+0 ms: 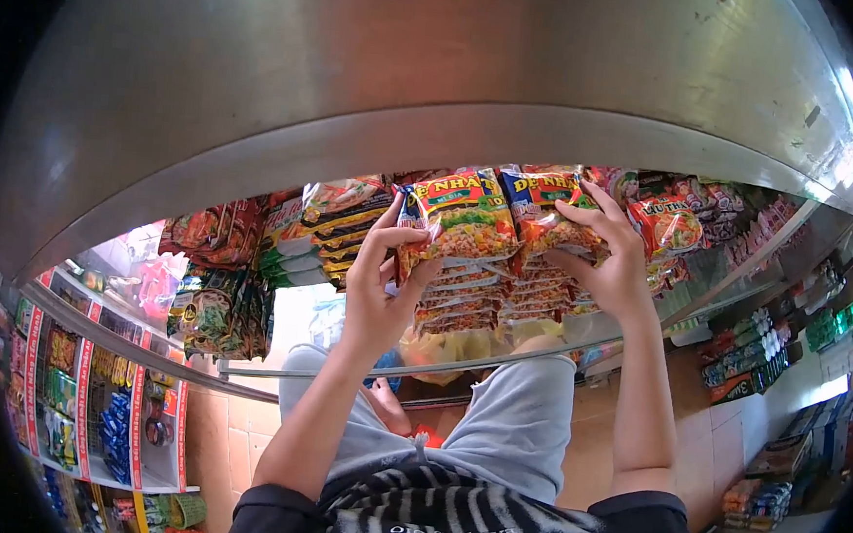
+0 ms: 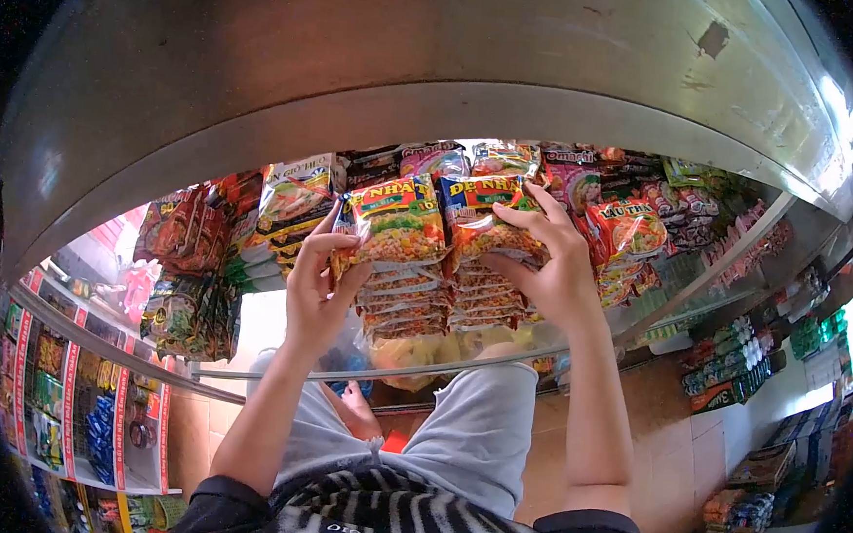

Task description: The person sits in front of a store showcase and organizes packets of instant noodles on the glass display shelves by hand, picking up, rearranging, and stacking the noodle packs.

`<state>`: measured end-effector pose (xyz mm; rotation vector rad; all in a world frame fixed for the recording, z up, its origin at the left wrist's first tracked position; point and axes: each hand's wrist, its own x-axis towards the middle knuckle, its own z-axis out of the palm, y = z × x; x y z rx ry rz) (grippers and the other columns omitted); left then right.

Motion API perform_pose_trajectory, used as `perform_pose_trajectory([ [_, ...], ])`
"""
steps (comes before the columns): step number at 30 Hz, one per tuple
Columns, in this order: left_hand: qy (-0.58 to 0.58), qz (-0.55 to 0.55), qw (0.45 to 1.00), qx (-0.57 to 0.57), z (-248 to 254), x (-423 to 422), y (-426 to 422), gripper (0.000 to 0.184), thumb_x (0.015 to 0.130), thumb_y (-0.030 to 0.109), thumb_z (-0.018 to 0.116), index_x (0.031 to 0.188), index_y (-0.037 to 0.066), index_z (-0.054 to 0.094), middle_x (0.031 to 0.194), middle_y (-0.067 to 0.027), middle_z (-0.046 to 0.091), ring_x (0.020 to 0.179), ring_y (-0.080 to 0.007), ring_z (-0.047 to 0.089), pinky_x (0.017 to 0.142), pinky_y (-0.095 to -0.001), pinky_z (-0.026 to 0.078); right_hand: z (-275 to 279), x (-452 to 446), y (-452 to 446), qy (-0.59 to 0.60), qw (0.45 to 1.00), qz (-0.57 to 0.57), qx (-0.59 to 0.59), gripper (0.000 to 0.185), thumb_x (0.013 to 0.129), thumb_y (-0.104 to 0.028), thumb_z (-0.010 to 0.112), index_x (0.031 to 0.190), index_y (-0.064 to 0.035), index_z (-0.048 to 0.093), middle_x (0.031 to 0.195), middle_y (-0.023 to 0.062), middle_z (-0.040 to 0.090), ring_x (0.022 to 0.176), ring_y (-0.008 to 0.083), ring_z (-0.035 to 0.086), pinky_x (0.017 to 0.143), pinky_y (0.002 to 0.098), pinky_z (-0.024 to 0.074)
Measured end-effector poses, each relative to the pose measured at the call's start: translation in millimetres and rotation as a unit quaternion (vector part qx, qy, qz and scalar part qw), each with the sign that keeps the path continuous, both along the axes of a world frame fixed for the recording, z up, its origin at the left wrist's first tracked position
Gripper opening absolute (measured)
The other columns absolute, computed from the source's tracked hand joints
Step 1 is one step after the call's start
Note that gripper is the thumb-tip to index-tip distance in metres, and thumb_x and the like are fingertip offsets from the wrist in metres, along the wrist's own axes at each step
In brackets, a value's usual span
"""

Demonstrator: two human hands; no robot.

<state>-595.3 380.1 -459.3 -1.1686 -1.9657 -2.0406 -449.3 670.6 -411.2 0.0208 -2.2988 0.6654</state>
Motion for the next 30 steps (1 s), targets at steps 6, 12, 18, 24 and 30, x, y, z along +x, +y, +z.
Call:
perform_pose_trajectory([
  [6,-0.015,0.016,1.0,0.017,6.2,0.5,2.7,0.03,0.101,0.004,0.083,0.128,0.005,0.068,0.167,-0.0234,0.054,0.156,-0.0321,0.055,0.107,-0.0415,0.065,8.9,-4.2,1.3,-0.052,0.996,-0.043,0.058,0.063,0.086,-0.029,0.098,0.144,-0.0232,0.076,0.166,0.022,0.056,0.152,0.0449,0.056,0.123,0.0534,0.0501],
  [12,0.011,0.051,0.998,-0.047,16.1,-3.3,0.5,0.036,0.101,0.011,0.086,0.133,0.011,0.07,0.162,-0.0206,0.058,0.162,-0.0334,0.046,0.109,-0.0469,0.064,7.8,-5.7,-2.6,-0.014,0.997,-0.046,0.063,0.063,0.086,-0.029,0.096,0.145,-0.022,0.074,0.16,0.0169,0.061,0.149,0.0416,0.057,0.124,0.0544,0.0488],
  [18,0.024,0.068,0.997,-0.032,16.8,0.4,0.3,0.052,0.099,0.015,0.087,0.146,0.015,0.065,0.172,-0.0188,0.045,0.156,-0.0355,0.052,0.115,-0.0488,0.058,10.8,-0.8,4.6,-0.005,0.999,-0.023,0.023,0.067,0.082,-0.027,0.098,0.144,-0.0188,0.074,0.159,0.0172,0.064,0.148,0.0395,0.06,0.123,0.0534,0.0487],
  [24,0.158,0.163,0.973,-0.052,35.6,12.0,-7.3,0.05,0.095,0.02,0.091,0.139,0.012,0.069,0.163,-0.018,0.053,0.152,-0.0321,0.053,0.118,-0.0498,0.051,19.1,-1.5,6.5,0.017,0.999,-0.031,0.023,0.062,0.085,-0.036,0.097,0.139,-0.0133,0.076,0.152,0.0176,0.07,0.148,0.0373,0.062,0.122,0.0515,0.0494],
  [30,0.055,-0.199,0.957,0.205,115.7,85.4,-26.4,0.022,0.088,0.007,0.091,0.102,-0.002,0.077,0.101,-0.0174,0.077,0.089,-0.0254,0.074,0.081,-0.0356,0.059,24.0,1.2,-3.6,0.079,0.995,-0.042,0.045,0.055,0.088,-0.037,0.096,0.134,-0.012,0.078,0.147,0.0155,0.072,0.141,0.0357,0.066,0.12,0.0511,0.051],
])
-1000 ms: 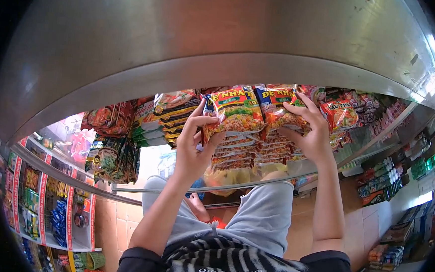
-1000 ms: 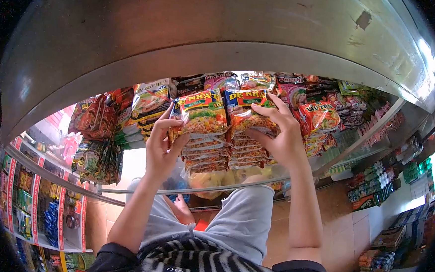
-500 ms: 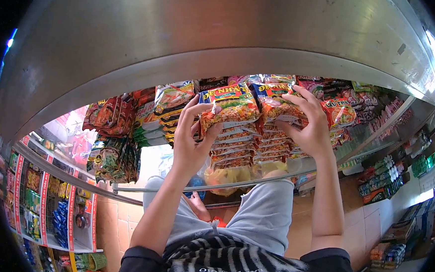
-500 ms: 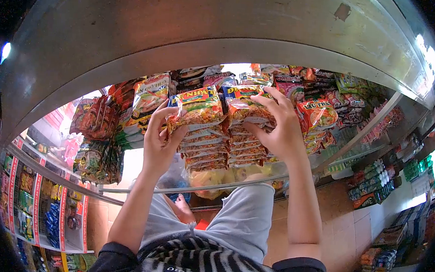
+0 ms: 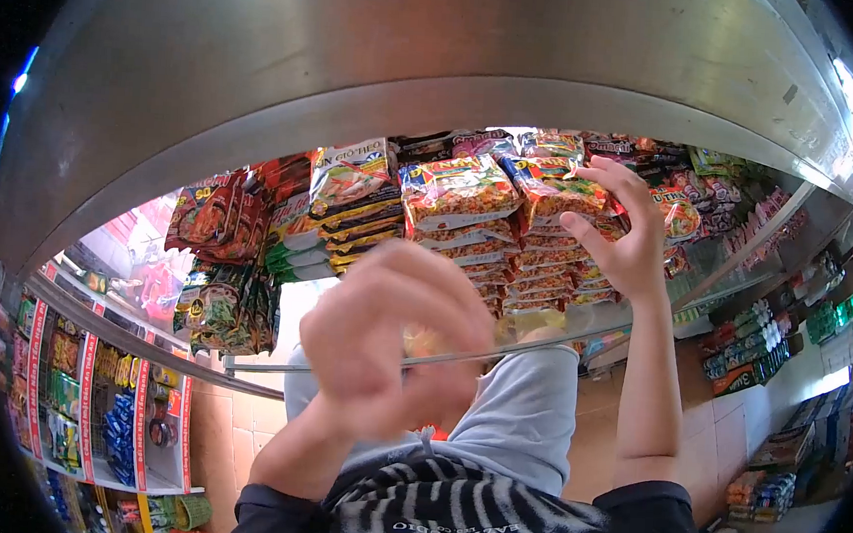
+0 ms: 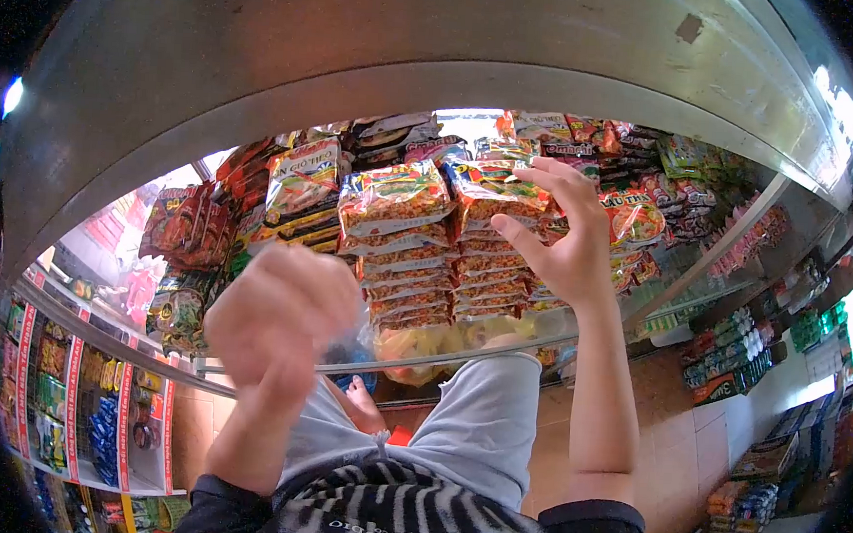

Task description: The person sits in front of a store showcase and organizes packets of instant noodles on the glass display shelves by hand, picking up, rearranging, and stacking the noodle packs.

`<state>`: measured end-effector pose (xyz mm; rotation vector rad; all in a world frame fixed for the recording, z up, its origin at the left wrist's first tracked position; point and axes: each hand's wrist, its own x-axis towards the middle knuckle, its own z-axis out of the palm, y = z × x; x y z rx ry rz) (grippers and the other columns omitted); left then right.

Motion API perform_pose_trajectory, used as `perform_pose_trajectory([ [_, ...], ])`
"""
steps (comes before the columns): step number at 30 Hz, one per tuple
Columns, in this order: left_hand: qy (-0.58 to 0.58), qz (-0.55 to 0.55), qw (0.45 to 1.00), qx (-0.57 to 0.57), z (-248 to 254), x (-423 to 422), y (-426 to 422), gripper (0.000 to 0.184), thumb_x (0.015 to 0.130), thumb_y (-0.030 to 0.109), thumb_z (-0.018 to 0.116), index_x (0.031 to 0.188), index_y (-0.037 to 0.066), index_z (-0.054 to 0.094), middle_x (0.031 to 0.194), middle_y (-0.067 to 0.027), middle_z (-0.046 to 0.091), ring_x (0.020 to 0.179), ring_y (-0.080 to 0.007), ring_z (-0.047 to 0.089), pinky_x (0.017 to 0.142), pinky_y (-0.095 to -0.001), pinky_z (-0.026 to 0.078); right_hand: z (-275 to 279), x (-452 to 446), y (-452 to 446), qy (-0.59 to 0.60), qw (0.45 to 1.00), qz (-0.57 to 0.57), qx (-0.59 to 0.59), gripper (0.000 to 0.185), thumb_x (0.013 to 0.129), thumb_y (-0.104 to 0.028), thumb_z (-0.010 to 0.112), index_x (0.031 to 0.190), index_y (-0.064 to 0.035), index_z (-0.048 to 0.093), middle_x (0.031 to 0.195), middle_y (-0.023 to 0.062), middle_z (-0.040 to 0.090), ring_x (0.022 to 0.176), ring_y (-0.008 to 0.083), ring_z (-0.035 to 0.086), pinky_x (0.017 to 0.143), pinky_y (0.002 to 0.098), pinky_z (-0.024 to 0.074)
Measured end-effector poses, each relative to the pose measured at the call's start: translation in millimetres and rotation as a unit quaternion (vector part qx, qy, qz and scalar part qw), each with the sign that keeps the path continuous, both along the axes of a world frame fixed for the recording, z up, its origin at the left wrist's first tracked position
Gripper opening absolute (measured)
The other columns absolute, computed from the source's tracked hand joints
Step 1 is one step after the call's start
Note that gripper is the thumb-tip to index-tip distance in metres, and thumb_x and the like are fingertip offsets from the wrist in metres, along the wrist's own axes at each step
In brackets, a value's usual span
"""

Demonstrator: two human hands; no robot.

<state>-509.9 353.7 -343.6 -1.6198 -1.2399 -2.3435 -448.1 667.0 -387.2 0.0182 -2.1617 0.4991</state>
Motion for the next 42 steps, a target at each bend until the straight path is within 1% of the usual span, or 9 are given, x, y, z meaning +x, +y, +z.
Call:
perform_pose_trajectory([
  [3,0.114,-0.236,0.965,0.023,33.3,16.5,-0.6,0.033,0.108,0.04,0.079,0.113,0.007,0.076,0.095,-0.0071,0.072,0.087,-0.0246,0.073,0.082,-0.0361,0.057,-1.2,0.5,-6.4,0.047,0.999,0.001,0.007,0.048,0.09,-0.034,0.094,0.131,-0.0118,0.079,0.144,0.0135,0.074,0.14,0.034,0.066,0.119,0.0496,0.0518],
  [5,0.118,-0.372,0.92,0.02,54.7,20.6,8.9,0.033,0.1,0.03,0.088,0.109,-0.001,0.088,0.107,-0.0164,0.078,0.087,-0.0216,0.072,0.071,-0.0313,0.056,0.1,2.3,-9.8,0.049,0.999,0.01,0.0,0.047,0.091,-0.033,0.094,0.13,-0.0117,0.079,0.144,0.0127,0.073,0.14,0.034,0.066,0.119,0.0491,0.0514],
  [6,0.224,-0.362,0.905,0.027,67.1,18.7,12.6,0.031,0.097,0.028,0.091,0.101,-0.002,0.088,0.098,-0.012,0.076,0.077,-0.0162,0.067,0.061,-0.0271,0.051,0.1,3.8,-11.9,0.045,0.999,0.014,-0.01,0.046,0.092,-0.033,0.093,0.13,-0.0117,0.079,0.144,0.0126,0.073,0.14,0.034,0.066,0.119,0.0491,0.0512],
  [9,0.135,-0.452,0.879,0.074,65.3,28.9,23.3,0.031,0.097,0.026,0.092,0.103,-0.004,0.088,0.098,-0.0134,0.075,0.078,-0.0156,0.069,0.057,-0.0248,0.049,0.1,6.8,-13.0,0.039,0.999,0.011,0.013,0.046,0.093,-0.032,0.093,0.131,-0.0119,0.08,0.145,0.0123,0.073,0.141,0.0334,0.065,0.119,0.0487,0.0514],
  [15,0.155,-0.374,0.913,0.05,61.5,29.1,11.8,0.018,0.098,0.017,0.089,0.101,0.0,0.089,0.096,-0.0098,0.075,0.077,-0.016,0.069,0.058,-0.0267,0.048,1.2,14.6,-13.8,0.042,0.999,0.021,0.005,0.044,0.093,-0.031,0.092,0.13,-0.0107,0.08,0.145,0.0117,0.073,0.141,0.0327,0.065,0.119,0.0485,0.0512],
  [18,0.336,-0.132,0.928,0.089,75.5,32.1,2.1,0.016,0.093,0.023,0.093,0.097,0.008,0.089,0.083,-0.0004,0.074,0.074,-0.0181,0.068,0.063,-0.0333,0.051,3.2,19.2,-17.0,0.048,0.999,0.02,0.014,0.042,0.093,-0.029,0.092,0.129,-0.0102,0.081,0.145,0.0116,0.073,0.141,0.0326,0.065,0.12,0.0485,0.0505],
  [20,0.201,0.066,0.977,-0.011,61.3,72.7,-30.7,0.024,0.089,0.029,0.096,0.099,0.008,0.089,0.084,-0.003,0.078,0.076,-0.0202,0.068,0.068,-0.0347,0.053,1.4,21.6,-19.3,0.058,0.998,0.021,0.01,0.042,0.091,-0.028,0.092,0.128,-0.0102,0.081,0.145,0.0112,0.073,0.141,0.032,0.065,0.12,0.0488,0.0494],
  [21,0.285,0.066,0.956,-0.012,58.8,70.7,-40.7,0.028,0.092,0.035,0.094,0.103,0.01,0.089,0.094,-0.0056,0.08,0.077,-0.0215,0.068,0.07,-0.0426,0.057,1.0,23.9,-20.6,0.054,0.998,0.016,0.008,0.042,0.091,-0.028,0.092,0.128,-0.0102,0.081,0.145,0.0112,0.073,0.141,0.032,0.065,0.12,0.0488,0.0494],
  [42,0.204,-0.188,0.96,0.034,29.9,-17.7,-80.0,0.029,0.104,0.033,0.078,0.116,0.007,0.081,0.103,-0.0091,0.076,0.088,-0.0232,0.07,0.082,-0.0416,0.057,-5.2,24.8,-47.4,0.084,0.992,0.084,-0.051,0.04,0.091,-0.023,0.092,0.126,-0.0069,0.081,0.139,0.0136,0.076,0.134,0.0291,0.068,0.116,0.0448,0.0515],
])
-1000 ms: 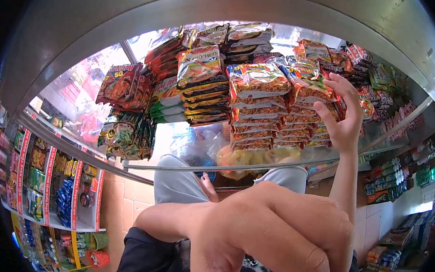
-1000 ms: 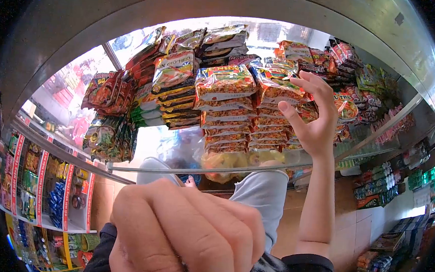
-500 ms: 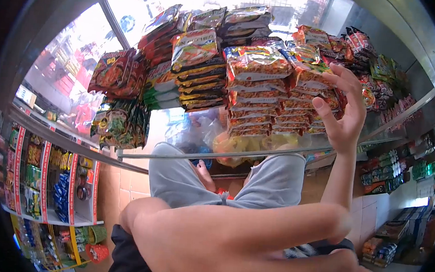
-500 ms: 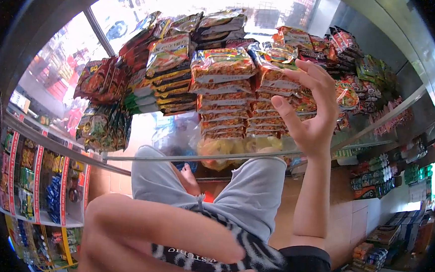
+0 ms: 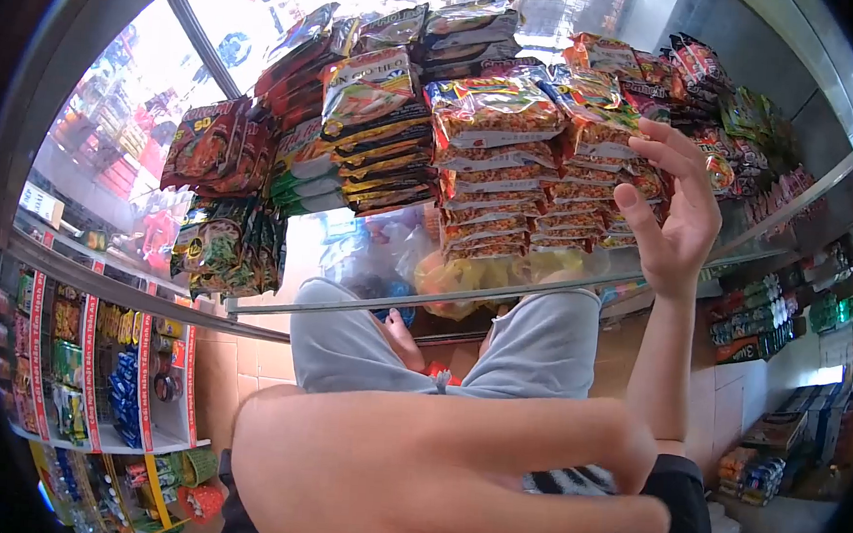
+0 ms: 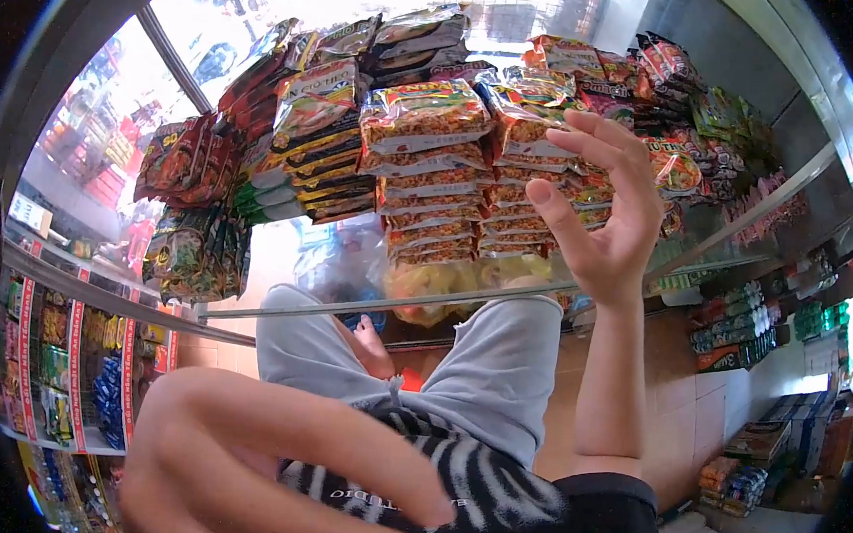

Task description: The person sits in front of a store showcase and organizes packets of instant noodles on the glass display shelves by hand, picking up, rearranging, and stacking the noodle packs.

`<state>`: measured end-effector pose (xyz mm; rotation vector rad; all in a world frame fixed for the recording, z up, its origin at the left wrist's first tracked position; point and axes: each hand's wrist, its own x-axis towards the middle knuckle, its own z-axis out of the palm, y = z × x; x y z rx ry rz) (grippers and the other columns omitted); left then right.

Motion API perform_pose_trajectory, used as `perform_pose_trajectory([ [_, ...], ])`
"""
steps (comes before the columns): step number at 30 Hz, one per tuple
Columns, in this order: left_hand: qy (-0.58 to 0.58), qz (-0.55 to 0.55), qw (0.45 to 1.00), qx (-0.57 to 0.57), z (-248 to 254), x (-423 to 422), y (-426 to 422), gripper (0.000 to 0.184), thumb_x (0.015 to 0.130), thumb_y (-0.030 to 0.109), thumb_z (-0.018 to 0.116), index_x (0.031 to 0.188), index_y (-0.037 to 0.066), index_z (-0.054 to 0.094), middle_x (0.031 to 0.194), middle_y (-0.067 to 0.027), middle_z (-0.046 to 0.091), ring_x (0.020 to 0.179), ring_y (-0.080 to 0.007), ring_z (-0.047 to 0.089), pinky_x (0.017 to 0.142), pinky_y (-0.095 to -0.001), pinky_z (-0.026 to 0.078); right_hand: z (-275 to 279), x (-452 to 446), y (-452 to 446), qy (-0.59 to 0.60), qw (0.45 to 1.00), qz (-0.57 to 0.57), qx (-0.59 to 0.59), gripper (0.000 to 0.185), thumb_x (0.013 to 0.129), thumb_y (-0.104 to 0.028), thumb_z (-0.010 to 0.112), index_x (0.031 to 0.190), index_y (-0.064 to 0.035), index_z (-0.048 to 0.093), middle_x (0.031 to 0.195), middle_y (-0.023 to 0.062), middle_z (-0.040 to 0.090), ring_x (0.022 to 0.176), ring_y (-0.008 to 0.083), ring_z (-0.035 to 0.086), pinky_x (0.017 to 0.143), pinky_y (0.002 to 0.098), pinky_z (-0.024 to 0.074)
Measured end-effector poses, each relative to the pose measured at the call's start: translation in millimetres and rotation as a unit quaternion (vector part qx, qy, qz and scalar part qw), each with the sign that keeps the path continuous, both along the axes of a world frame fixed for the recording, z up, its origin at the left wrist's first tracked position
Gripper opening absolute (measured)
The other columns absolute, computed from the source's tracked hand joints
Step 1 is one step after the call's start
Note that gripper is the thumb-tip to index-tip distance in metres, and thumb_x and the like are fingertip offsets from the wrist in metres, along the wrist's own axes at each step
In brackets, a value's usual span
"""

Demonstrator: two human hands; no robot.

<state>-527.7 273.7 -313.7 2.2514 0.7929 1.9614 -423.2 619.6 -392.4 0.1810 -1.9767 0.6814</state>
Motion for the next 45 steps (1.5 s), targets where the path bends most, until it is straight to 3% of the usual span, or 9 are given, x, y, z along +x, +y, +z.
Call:
perform_pose_trajectory([
  [9,-0.03,-0.129,0.991,0.012,-20.7,-34.6,-41.1,0.03,0.11,0.032,0.071,0.122,0.005,0.077,0.107,-0.0107,0.074,0.092,-0.024,0.071,0.087,-0.0412,0.057,-15.1,-13.0,-26.6,-0.012,0.993,0.093,-0.073,0.035,0.094,-0.012,0.089,0.127,-0.0034,0.08,0.13,0.0138,0.079,0.119,0.0221,0.075,0.089,0.0322,0.0617],
  [13,-0.022,-0.207,0.978,0.019,-16.4,-10.3,52.4,0.031,0.113,0.031,0.067,0.125,0.004,0.075,0.109,-0.0113,0.073,0.095,-0.0244,0.071,0.089,-0.041,0.057,-31.1,-9.1,-40.8,-0.041,0.982,0.108,-0.151,0.029,0.095,-0.006,0.087,0.123,-0.002,0.081,0.128,0.0138,0.08,0.108,0.0186,0.078,0.091,0.032,0.0637],
  [15,-0.261,0.255,0.928,-0.074,-60.0,2.4,32.3,0.054,0.107,0.022,0.072,0.153,-0.004,0.058,0.125,-0.016,0.072,0.109,-0.0221,0.07,0.097,-0.042,0.056,-34.2,-8.3,-49.4,-0.04,0.976,0.106,-0.184,0.028,0.096,-0.004,0.085,0.124,-0.0004,0.08,0.128,0.0141,0.08,0.106,0.0187,0.078,0.093,0.0318,0.0638],
  [18,-0.269,0.414,0.856,-0.155,-97.2,-39.5,48.8,0.044,0.107,0.007,0.076,0.148,-0.003,0.064,0.134,-0.0103,0.071,0.122,-0.0149,0.067,0.104,-0.0307,0.055,-42.6,-10.9,-61.4,-0.045,0.965,0.121,-0.226,0.037,0.098,-0.003,0.084,0.133,0.0025,0.074,0.14,0.0179,0.073,0.123,0.0213,0.074,0.104,0.0342,0.0615],
  [26,-0.294,0.433,0.828,-0.204,-133.2,-76.0,95.0,0.075,0.102,0.031,0.087,0.167,0.014,0.053,0.167,-0.0109,0.056,0.15,-0.0285,0.054,0.122,-0.0454,0.049,-55.3,-15.1,-91.9,-0.079,0.941,0.103,-0.311,0.065,0.099,-0.008,0.084,0.157,0.0047,0.057,0.159,0.0205,0.06,0.145,0.0243,0.062,0.12,0.0393,0.0516],
  [30,-0.283,0.398,0.851,-0.195,-129.2,-79.2,101.7,0.058,0.111,0.021,0.076,0.165,0.014,0.057,0.167,-0.0132,0.056,0.155,-0.0272,0.053,0.124,-0.0481,0.047,-49.9,-13.8,-91.0,-0.104,0.98,-0.012,-0.167,0.076,0.096,-0.014,0.086,0.162,0.0027,0.053,0.164,0.0228,0.057,0.149,0.032,0.059,0.122,0.0431,0.048],
  [36,-0.239,0.45,0.84,-0.184,-136.7,-78.8,96.4,0.032,0.115,0.005,0.064,0.146,0.007,0.073,0.153,-0.016,0.069,0.14,-0.0248,0.068,0.107,-0.0356,0.06,-57.0,-20.8,-99.2,-0.109,0.961,0.024,-0.251,0.078,0.094,-0.015,0.086,0.163,0.0008,0.052,0.166,0.024,0.055,0.151,0.0354,0.057,0.121,0.0446,0.0477],
  [38,-0.217,0.485,0.828,-0.179,-141.4,-78.3,92.7,0.033,0.115,0.006,0.065,0.147,0.007,0.073,0.144,-0.011,0.076,0.124,-0.0144,0.071,0.104,-0.0309,0.058,-56.1,-21.6,-99.0,-0.111,0.972,-0.003,-0.205,0.079,0.094,-0.014,0.086,0.163,0.0008,0.051,0.165,0.0236,0.055,0.151,0.0355,0.057,0.12,0.0443,0.0481],
  [45,-0.135,0.557,0.81,-0.127,-157.1,-74.9,75.8,0.03,0.11,-0.002,0.066,0.137,0.003,0.077,0.139,-0.02,0.079,0.126,-0.0261,0.077,0.098,-0.0362,0.063,-49.0,-27.8,-113.2,-0.091,0.981,-0.036,-0.167,0.084,0.09,-0.012,0.087,0.164,0.0026,0.049,0.159,0.0214,0.056,0.148,0.0381,0.056,0.122,0.0443,0.0474],
])
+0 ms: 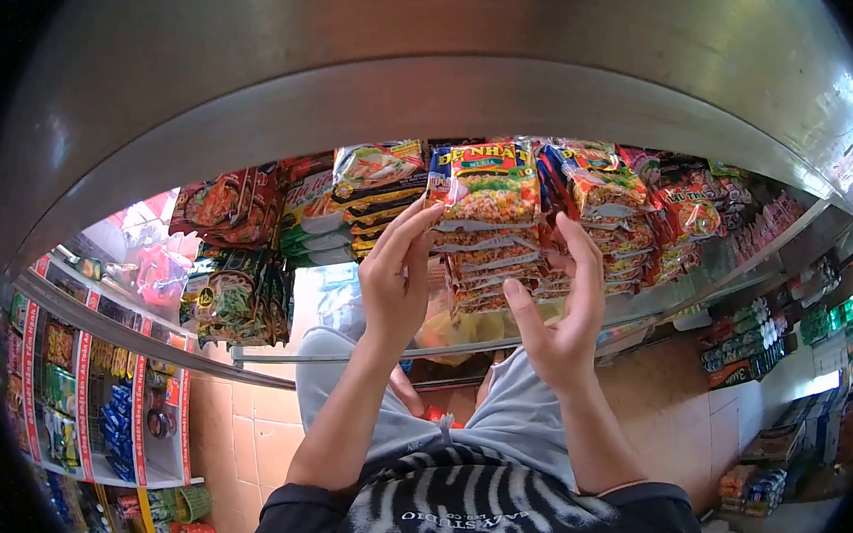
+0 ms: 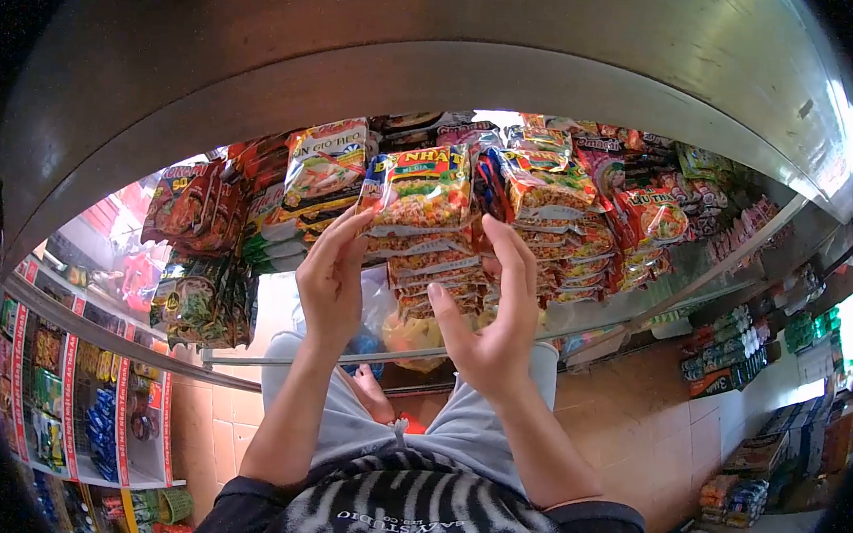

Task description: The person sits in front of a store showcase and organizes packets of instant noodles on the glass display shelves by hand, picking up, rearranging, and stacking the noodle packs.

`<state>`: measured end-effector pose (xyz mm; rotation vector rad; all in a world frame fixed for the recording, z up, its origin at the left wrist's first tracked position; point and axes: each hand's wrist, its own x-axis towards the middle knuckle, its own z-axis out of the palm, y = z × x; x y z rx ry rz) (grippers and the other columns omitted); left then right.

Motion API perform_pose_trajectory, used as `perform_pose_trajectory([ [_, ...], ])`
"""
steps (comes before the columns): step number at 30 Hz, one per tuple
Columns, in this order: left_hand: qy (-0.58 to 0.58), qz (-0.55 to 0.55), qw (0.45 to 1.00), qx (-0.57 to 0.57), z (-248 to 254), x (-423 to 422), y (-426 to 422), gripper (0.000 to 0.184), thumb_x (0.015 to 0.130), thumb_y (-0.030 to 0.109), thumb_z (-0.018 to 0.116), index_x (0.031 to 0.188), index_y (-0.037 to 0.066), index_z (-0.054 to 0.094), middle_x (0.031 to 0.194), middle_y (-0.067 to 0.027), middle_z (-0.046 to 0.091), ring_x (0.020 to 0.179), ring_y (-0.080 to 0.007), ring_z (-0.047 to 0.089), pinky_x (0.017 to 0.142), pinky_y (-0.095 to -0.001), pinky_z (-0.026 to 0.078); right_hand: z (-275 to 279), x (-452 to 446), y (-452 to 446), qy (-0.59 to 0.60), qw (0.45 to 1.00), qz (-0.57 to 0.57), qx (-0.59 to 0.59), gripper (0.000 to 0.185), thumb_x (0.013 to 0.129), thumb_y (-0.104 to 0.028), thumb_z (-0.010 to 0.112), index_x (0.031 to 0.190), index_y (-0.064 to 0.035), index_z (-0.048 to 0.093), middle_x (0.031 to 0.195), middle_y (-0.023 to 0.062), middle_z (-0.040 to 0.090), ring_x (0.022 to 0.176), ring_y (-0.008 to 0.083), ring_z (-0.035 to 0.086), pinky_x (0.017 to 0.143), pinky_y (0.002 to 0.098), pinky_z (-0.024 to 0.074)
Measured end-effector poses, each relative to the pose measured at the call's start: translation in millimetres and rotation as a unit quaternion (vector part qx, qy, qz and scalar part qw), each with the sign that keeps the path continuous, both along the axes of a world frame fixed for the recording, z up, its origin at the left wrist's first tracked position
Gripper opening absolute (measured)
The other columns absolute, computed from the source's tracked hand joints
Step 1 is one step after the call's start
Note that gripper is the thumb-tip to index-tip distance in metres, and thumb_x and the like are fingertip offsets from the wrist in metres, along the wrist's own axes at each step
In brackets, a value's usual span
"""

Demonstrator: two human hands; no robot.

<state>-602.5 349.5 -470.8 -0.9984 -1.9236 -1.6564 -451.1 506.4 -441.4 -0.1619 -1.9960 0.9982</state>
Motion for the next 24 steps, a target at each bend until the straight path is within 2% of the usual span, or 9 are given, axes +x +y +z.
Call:
perform_pose_trajectory([
  [4,0.032,0.007,0.999,0.005,-5.2,-1.1,-7.2,0.032,0.109,0.0,0.07,0.14,0.003,0.077,0.14,-0.0151,0.078,0.124,-0.0224,0.076,0.101,-0.0353,0.062,-2.0,-26.4,8.7,-0.003,0.998,0.029,0.047,0.091,0.093,-0.015,0.087,0.169,0.0024,0.04,0.172,0.026,0.046,0.159,0.0417,0.048,0.13,0.0502,0.041],
  [7,-0.077,-0.147,0.984,0.063,-2.9,0.1,-7.1,0.035,0.113,0.002,0.065,0.148,0.001,0.069,0.158,-0.0159,0.062,0.144,-0.0235,0.062,0.113,-0.0366,0.056,0.8,-34.0,6.6,-0.012,0.998,0.053,0.011,0.09,0.094,-0.015,0.087,0.169,0.0019,0.04,0.172,0.0264,0.047,0.16,0.0419,0.048,0.131,0.0501,0.0402],
  [9,-0.21,-0.229,0.94,0.141,3.8,7.8,-3.2,0.04,0.115,0.008,0.063,0.155,0.0,0.061,0.16,-0.0134,0.058,0.147,-0.0197,0.058,0.119,-0.0358,0.051,-1.4,-36.3,6.7,-0.003,0.998,0.049,0.03,0.09,0.093,-0.014,0.087,0.169,0.0016,0.041,0.168,0.0265,0.051,0.155,0.0407,0.054,0.128,0.049,0.0439],
  [10,-0.262,-0.253,0.921,0.14,10.0,9.2,-4.6,0.051,0.114,0.011,0.067,0.161,0.002,0.052,0.151,-0.0125,0.064,0.14,-0.0157,0.061,0.117,-0.0313,0.05,-3.0,-36.7,4.3,0.006,0.998,0.064,-0.002,0.09,0.094,-0.013,0.087,0.169,0.0022,0.041,0.165,0.0266,0.054,0.151,0.039,0.058,0.125,0.048,0.047],
  [14,-0.247,-0.244,0.929,0.127,35.2,26.9,-0.3,0.056,0.112,0.015,0.071,0.162,-0.002,0.05,0.149,-0.0114,0.064,0.126,-0.0113,0.064,0.105,-0.0278,0.053,-2.4,-39.0,0.5,0.047,0.989,0.12,-0.065,0.09,0.095,-0.01,0.085,0.17,0.0044,0.038,0.158,0.0277,0.06,0.141,0.0331,0.066,0.118,0.0443,0.0546],
  [17,-0.188,-0.241,0.948,0.088,36.0,26.7,-10.5,0.062,0.109,0.016,0.076,0.163,-0.003,0.049,0.15,-0.0119,0.064,0.123,-0.0118,0.065,0.105,-0.0289,0.054,6.3,-35.6,-8.1,0.092,0.979,0.155,-0.093,0.094,0.097,-0.004,0.084,0.172,0.0089,0.029,0.16,0.0287,0.055,0.143,0.0295,0.063,0.12,0.0428,0.0532],
  [20,-0.067,-0.229,0.962,0.132,51.2,43.8,-29.9,0.073,0.103,0.01,0.079,0.164,-0.011,0.045,0.168,-0.0287,0.049,0.152,-0.0305,0.056,0.121,-0.0398,0.05,14.6,-28.7,-20.2,0.116,0.968,0.205,-0.083,0.105,0.095,-0.003,0.086,0.174,0.0106,0.019,0.169,0.0284,0.044,0.148,0.0341,0.058,0.123,0.0446,0.0497],
  [21,-0.041,-0.213,0.971,0.1,56.1,50.5,-46.3,0.075,0.103,0.009,0.076,0.164,-0.015,0.041,0.172,-0.0363,0.039,0.162,-0.0391,0.044,0.129,-0.0466,0.042,15.6,-27.2,-26.2,0.122,0.96,0.236,-0.092,0.106,0.095,-0.004,0.086,0.174,0.0107,0.017,0.168,0.0281,0.044,0.148,0.0356,0.058,0.124,0.046,0.0489],
  [24,-0.02,-0.182,0.974,0.136,42.6,54.2,-78.4,0.075,0.107,0.015,0.074,0.165,-0.017,0.038,0.176,-0.0348,0.032,0.162,-0.0402,0.042,0.132,-0.0523,0.037,4.1,-30.1,-47.1,0.119,0.944,0.301,-0.062,0.109,0.092,-0.009,0.089,0.174,0.0115,0.02,0.173,0.0306,0.04,0.158,0.0371,0.048,0.13,0.0468,0.0412],
])
